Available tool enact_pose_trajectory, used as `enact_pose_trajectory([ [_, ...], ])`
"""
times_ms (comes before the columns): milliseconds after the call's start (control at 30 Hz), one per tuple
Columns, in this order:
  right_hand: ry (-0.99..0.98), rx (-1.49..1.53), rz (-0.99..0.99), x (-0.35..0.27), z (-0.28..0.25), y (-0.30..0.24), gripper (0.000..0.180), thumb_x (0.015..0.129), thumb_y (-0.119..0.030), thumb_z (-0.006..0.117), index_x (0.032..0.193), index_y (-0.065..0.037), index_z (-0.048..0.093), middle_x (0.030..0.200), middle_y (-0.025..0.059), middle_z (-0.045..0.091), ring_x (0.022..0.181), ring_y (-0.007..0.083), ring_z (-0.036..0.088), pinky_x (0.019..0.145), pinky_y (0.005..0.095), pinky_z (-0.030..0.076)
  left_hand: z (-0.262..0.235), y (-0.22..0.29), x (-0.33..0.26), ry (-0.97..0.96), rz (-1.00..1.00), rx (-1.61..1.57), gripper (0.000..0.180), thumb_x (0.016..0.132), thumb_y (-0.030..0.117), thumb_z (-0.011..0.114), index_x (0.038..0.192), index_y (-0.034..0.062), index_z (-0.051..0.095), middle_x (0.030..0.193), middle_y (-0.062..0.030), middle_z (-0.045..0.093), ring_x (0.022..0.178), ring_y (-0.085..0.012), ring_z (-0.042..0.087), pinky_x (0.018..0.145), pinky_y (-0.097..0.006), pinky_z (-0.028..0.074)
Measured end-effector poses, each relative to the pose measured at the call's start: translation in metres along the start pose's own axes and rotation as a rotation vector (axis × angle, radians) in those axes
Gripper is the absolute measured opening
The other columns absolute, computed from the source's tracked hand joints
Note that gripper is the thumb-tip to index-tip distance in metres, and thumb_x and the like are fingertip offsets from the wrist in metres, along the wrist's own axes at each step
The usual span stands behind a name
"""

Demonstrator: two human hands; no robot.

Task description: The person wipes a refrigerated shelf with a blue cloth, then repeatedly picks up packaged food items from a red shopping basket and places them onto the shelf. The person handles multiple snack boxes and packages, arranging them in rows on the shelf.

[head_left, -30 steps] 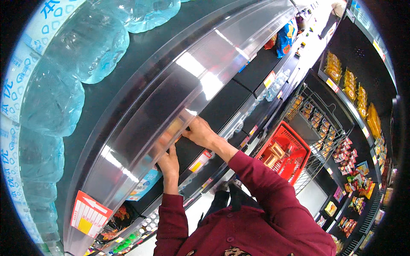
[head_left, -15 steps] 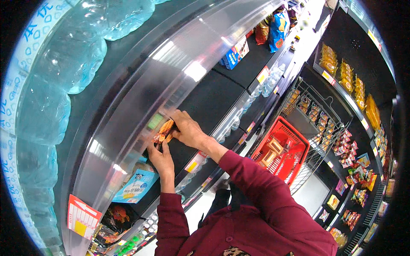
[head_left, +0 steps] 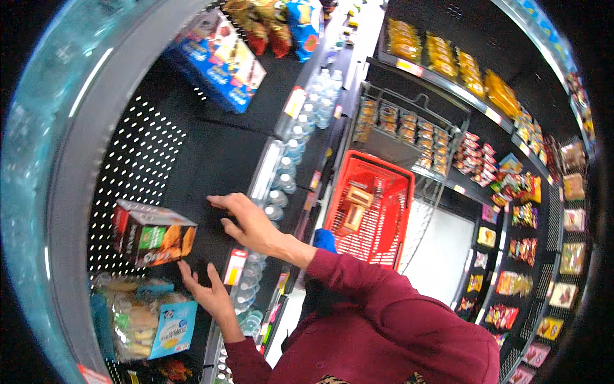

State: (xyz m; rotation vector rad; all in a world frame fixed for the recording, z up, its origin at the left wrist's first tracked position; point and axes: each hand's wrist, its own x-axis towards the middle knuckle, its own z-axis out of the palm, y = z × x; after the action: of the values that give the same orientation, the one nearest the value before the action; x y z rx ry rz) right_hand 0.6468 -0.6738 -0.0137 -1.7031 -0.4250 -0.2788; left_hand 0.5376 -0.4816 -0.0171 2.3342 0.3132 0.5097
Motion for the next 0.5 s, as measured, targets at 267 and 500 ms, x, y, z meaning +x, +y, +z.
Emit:
enact_pose_trajectory([
  [267, 0.547, -0.098, 0.492, -0.148, -0.156, 0.116, 0.036, 0.101, -0.005, 0.066, 0.137, -0.007, 0.062, 0.106, 0.0082, 0.071, 0.097, 0.0167, 0.069, 0.083, 0.0321, 0.057, 0.008, 0.058, -0.004, -0.411, 0.182, 0.24, 0.078, 0.09, 0.019, 0.079, 0.158, 0.002, 0.044, 0.166, -0.018, 0.039, 0.153, -0.038, 0.033, 0.125, -0.053, 0.027],
  [500, 0.728, -0.38, 0.818, -0.271, -0.247, 0.229, 0.053, 0.094, -0.026, 0.08, 0.136, 0.001, 0.059, 0.1, 0.0151, 0.075, 0.091, 0.0238, 0.074, 0.083, 0.0375, 0.059, 0.024, 0.08, 0.014, -0.595, 0.217, 0.62, 0.099, 0.082, 0.025, 0.085, 0.164, 0.0036, 0.034, 0.173, -0.0163, 0.028, 0.159, -0.0383, 0.025, 0.128, -0.055, 0.023],
])
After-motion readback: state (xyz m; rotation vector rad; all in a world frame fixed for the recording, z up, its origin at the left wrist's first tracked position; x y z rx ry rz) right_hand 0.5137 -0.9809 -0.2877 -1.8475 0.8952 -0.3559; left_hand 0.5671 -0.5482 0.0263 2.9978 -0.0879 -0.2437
